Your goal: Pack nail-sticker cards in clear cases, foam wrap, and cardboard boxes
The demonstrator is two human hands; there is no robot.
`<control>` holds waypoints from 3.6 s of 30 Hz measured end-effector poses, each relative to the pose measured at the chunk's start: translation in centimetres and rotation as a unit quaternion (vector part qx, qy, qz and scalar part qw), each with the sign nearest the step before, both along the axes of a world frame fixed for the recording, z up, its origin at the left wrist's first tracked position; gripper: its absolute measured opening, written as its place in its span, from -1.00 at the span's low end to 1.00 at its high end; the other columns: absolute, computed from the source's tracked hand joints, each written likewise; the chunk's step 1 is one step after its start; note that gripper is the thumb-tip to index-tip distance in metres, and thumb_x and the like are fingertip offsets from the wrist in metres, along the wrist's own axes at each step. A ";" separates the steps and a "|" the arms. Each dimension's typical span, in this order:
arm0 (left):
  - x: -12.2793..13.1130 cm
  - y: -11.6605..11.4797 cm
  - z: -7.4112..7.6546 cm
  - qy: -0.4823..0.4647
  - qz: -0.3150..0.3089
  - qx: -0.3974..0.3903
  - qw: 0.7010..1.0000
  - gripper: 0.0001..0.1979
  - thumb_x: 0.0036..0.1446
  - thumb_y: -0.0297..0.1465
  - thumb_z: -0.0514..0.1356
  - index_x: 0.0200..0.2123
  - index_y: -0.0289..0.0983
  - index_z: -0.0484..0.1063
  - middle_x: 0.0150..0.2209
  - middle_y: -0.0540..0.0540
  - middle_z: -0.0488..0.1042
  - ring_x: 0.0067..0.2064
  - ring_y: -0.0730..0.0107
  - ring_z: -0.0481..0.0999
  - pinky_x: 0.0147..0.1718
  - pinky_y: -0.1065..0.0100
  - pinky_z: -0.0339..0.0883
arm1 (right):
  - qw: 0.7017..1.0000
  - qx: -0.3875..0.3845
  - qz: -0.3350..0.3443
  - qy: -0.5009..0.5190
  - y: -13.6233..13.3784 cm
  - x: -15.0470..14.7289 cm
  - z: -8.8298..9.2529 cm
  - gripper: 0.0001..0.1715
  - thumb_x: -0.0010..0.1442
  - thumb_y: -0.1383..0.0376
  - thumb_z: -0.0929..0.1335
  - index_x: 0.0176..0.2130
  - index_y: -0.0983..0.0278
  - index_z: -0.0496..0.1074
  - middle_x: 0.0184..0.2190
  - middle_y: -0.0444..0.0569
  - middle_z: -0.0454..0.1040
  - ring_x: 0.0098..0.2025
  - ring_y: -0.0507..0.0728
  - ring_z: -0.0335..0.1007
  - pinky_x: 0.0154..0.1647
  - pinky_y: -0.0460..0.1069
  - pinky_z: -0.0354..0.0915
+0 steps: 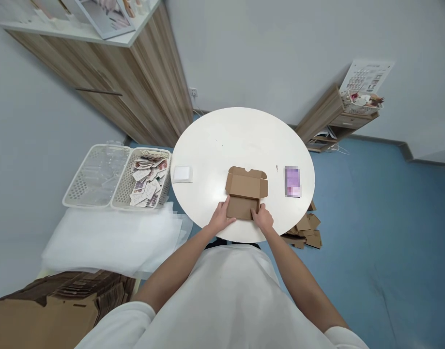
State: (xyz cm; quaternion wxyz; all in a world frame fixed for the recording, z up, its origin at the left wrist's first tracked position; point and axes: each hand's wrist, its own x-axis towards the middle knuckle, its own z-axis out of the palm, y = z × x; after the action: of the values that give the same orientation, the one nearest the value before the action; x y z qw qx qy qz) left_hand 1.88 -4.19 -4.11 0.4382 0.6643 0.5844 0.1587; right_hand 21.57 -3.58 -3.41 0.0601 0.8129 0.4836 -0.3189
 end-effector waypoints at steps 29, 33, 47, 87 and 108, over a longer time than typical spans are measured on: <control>6.2 -0.5 -0.8 -0.261 0.202 -0.083 0.940 -0.24 -0.09 -0.43 0.17 0.17 -0.13 -0.13 0.22 -0.16 -0.13 0.22 0.15 -0.10 0.10 0.07 -0.04 | 0.897 0.213 -0.105 0.372 -1.1 5.8 -2.0 -0.31 0.05 0.08 0.24 0.12 0.23 -0.01 -0.02 0.10 0.09 -0.28 0.08 0.26 -0.25 0.07 0.31; 6.3 -0.8 -0.8 -0.247 0.195 -0.076 0.946 -0.22 -0.07 -0.41 0.17 0.17 -0.11 -0.19 0.22 -0.16 -0.16 0.22 0.17 -0.12 0.10 0.07 -0.05 | 0.892 0.233 -0.115 0.370 -2.1 5.6 -2.4 -0.24 0.02 0.10 0.28 0.13 0.19 -0.07 0.02 0.11 0.04 -0.38 0.01 0.25 -0.27 0.06 0.31; -2.5 -1.3 1.0 -0.155 0.198 -0.012 0.968 -0.36 0.02 -0.27 0.12 0.15 -0.11 -0.08 0.15 -0.18 -0.02 0.15 0.18 0.05 0.00 0.14 0.12 | 0.875 0.413 -0.076 0.241 -2.9 1.5 0.3 -0.17 -0.03 0.07 0.27 0.14 0.23 -0.13 -0.02 0.13 -0.01 -0.19 0.13 0.12 -0.18 0.12 0.21; -13.4 5.6 -1.0 -0.215 0.396 -0.024 0.893 -0.84 -0.10 -0.34 0.18 -0.40 -0.30 0.37 -0.41 -0.05 0.41 -0.33 0.43 0.41 -0.28 0.34 0.29 | 0.923 0.163 -0.004 0.350 7.1 -17.7 -0.2 -0.70 -0.07 0.19 0.30 -0.26 0.21 0.29 -0.26 -0.07 0.38 -0.37 0.04 0.31 -0.30 -0.01 0.30; 8.3 4.5 2.9 -0.036 0.120 0.020 0.992 -0.67 -0.04 -0.38 0.15 -0.14 -0.28 0.31 -0.17 -0.17 0.40 -0.19 0.29 0.42 -0.25 0.28 0.33 | 0.952 0.202 0.105 0.205 4.4 4.7 1.8 -0.70 -0.01 0.38 0.23 -0.20 0.23 0.25 -0.28 -0.06 0.38 -0.29 0.08 0.32 -0.27 -0.01 0.24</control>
State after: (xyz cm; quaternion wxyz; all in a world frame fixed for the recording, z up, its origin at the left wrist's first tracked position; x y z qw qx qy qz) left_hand 10.18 0.28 -1.21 0.4233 0.5921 0.6405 0.2450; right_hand 26.28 0.83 -1.66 -0.1725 0.6700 0.6220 -0.3667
